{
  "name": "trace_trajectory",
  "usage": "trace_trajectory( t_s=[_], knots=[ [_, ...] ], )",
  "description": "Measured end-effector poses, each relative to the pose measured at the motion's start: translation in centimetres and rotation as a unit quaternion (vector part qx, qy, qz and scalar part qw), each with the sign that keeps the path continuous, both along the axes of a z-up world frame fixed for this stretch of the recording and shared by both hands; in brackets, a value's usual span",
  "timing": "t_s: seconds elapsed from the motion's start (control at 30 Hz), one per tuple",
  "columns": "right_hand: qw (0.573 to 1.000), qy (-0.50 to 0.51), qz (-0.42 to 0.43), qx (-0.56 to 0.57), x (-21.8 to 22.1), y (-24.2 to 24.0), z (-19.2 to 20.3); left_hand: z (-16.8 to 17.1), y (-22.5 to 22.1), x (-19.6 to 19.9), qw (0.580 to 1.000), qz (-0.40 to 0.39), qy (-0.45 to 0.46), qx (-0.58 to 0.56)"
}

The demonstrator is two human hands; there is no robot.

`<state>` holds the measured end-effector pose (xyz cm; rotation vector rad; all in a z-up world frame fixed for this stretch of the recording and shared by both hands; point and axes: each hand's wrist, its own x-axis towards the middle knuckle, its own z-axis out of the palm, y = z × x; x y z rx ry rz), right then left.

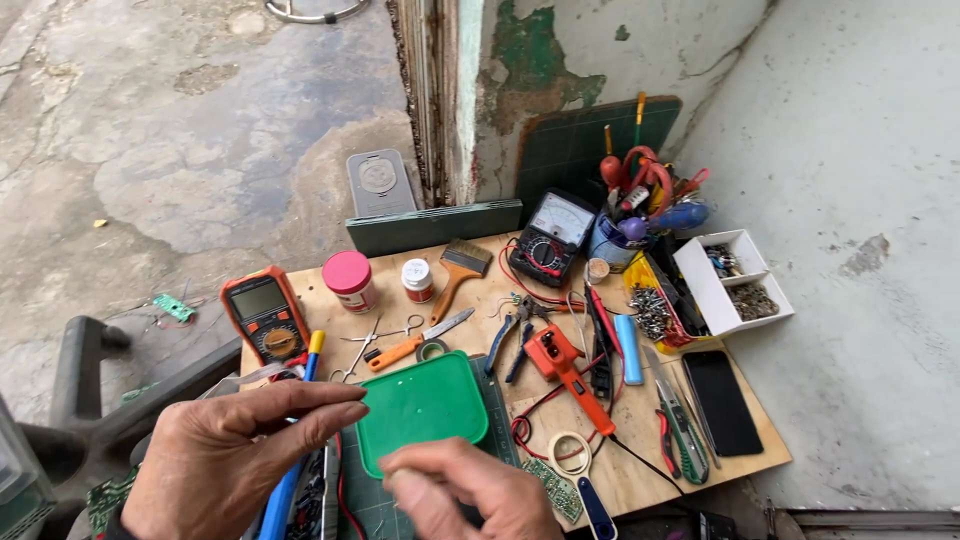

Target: Sorting various small electronic components into a divided storage container on a repair workbench.

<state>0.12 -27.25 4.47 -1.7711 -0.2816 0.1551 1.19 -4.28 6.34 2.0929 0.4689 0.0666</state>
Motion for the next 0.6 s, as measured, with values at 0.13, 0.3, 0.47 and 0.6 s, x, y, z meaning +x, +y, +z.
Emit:
trace_trajectory(
  t_s=[0.13,0.3,0.47,0.6],
  knots=[
    [0.925,0.278,-0.208,0.153,2.6,-4.2,2.2,1.0,-3.3,1.4,0.983,-0.068,-0.010,0.168],
    [0.895,0.140,-0.415,0.086,12.8,-18.5,-4.3,-1.2,-3.2,2.3,0.978,-0.133,0.081,0.139],
    [0.862,0.177,-0.475,0.022,22.1,-31.4,-11.7,-1.7,-3.5,3.1,0.962,-0.129,0.154,0.186],
    [0.806,0.298,-0.467,0.207,26.6,-35.4,-16.4,-1.8,-3.0,3.3,0.974,-0.119,0.144,0.127]
  ],
)
